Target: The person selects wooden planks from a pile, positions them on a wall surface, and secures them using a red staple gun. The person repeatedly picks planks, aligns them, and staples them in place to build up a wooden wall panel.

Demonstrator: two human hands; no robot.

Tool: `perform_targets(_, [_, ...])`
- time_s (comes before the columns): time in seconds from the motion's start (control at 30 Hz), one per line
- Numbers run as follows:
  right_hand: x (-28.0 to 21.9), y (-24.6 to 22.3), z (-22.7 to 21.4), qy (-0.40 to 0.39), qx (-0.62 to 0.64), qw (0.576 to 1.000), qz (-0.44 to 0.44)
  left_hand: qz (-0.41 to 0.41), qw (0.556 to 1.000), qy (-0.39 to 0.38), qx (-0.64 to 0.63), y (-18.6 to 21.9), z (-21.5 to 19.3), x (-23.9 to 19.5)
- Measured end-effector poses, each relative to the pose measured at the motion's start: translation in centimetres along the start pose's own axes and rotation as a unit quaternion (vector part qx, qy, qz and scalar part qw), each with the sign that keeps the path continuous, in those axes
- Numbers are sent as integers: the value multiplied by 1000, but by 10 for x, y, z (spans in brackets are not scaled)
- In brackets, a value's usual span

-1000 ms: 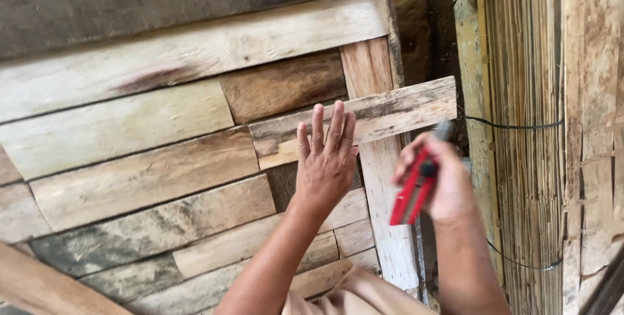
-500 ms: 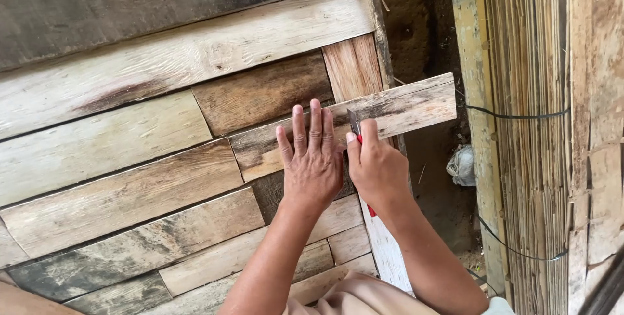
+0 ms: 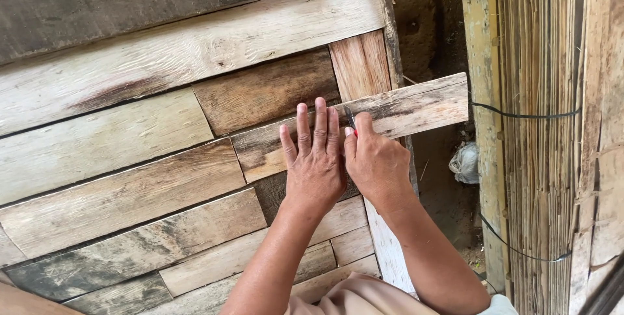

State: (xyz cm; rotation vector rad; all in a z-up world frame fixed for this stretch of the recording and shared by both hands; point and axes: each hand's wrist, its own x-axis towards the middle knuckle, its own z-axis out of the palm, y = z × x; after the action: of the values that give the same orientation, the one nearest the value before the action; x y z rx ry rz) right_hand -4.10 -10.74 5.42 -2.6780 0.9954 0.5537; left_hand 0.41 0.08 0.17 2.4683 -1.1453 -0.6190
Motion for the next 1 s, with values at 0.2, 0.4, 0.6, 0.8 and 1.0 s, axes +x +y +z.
perform_targets(0.2, [3, -12, -19, -37, -21, 999, 9, -2, 999, -36, -38, -2, -7, 0])
perform_targets(0.4, [7, -20, -40, -99, -9, 995, -11, -16, 998, -54, -31, 1, -6, 2])
perform_targets(0.6, [5, -22, -48, -131, 6, 991, -9, -15, 999, -38, -30, 1, -9, 2])
perform_targets(0.8, [-4, -17, -35, -169, -35, 985, 25, -11, 999, -21, -26, 1, -10, 2])
perform_targets(1.0, [-20, -8, -21, -167, -31, 985, 34, -14, 1000, -20, -16, 2, -10, 1])
